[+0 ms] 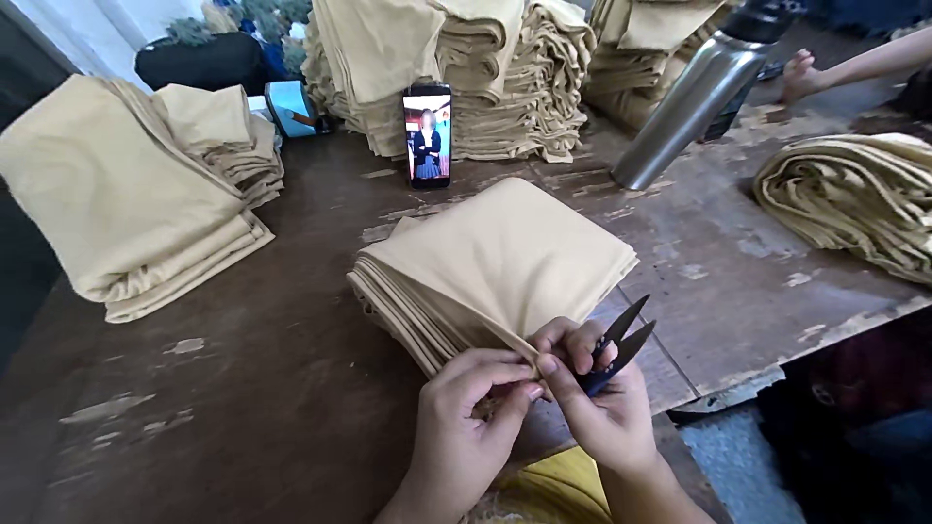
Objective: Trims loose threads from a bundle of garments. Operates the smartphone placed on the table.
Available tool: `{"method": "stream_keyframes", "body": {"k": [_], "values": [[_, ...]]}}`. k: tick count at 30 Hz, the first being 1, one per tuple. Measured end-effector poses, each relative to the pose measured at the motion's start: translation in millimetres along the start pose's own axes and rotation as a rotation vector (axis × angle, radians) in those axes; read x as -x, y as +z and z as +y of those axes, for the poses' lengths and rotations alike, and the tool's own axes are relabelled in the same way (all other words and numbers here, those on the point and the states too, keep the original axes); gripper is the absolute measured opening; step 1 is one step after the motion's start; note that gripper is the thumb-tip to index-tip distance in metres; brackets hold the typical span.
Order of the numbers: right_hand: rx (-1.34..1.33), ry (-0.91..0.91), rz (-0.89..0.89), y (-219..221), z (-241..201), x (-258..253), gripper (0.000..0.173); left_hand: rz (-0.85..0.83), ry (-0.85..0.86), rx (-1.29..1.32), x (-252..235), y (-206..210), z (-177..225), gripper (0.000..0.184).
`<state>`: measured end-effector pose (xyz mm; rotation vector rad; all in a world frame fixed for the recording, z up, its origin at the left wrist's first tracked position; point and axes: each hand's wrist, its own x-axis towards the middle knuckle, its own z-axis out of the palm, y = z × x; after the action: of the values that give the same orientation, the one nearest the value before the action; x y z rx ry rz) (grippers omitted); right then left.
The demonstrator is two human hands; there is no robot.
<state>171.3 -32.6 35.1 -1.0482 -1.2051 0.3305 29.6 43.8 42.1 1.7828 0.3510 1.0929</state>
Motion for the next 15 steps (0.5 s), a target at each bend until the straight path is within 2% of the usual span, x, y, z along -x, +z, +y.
{"method": "stream_keyframes", "body": {"k": [2, 6, 11, 15], "values": [[0.009, -0.007, -0.008, -1.6, 0.6, -0.4, 0.01, -0.013, -0.01, -0.008, -0.4, -4.3, 2.1, 0.007], [0.02, -0.024, -0.021, -2.1, 1.4, -1.6, 0.008, -0.02, -0.07, 0.072, 3.0, -6.9, 2.8, 0.005], [0.027, -0.035, -0.025, -3.2, 1.7, -3.5, 0.008, -0.026, -0.142, 0.224, 4.2, -5.9, 5.0, 0.01], [0.036, -0.037, -0.045, -4.1, 0.8, -3.6, 0.007, -0.026, -0.135, 0.132, 5.9, -3.7, 8.3, 0.016]]}}
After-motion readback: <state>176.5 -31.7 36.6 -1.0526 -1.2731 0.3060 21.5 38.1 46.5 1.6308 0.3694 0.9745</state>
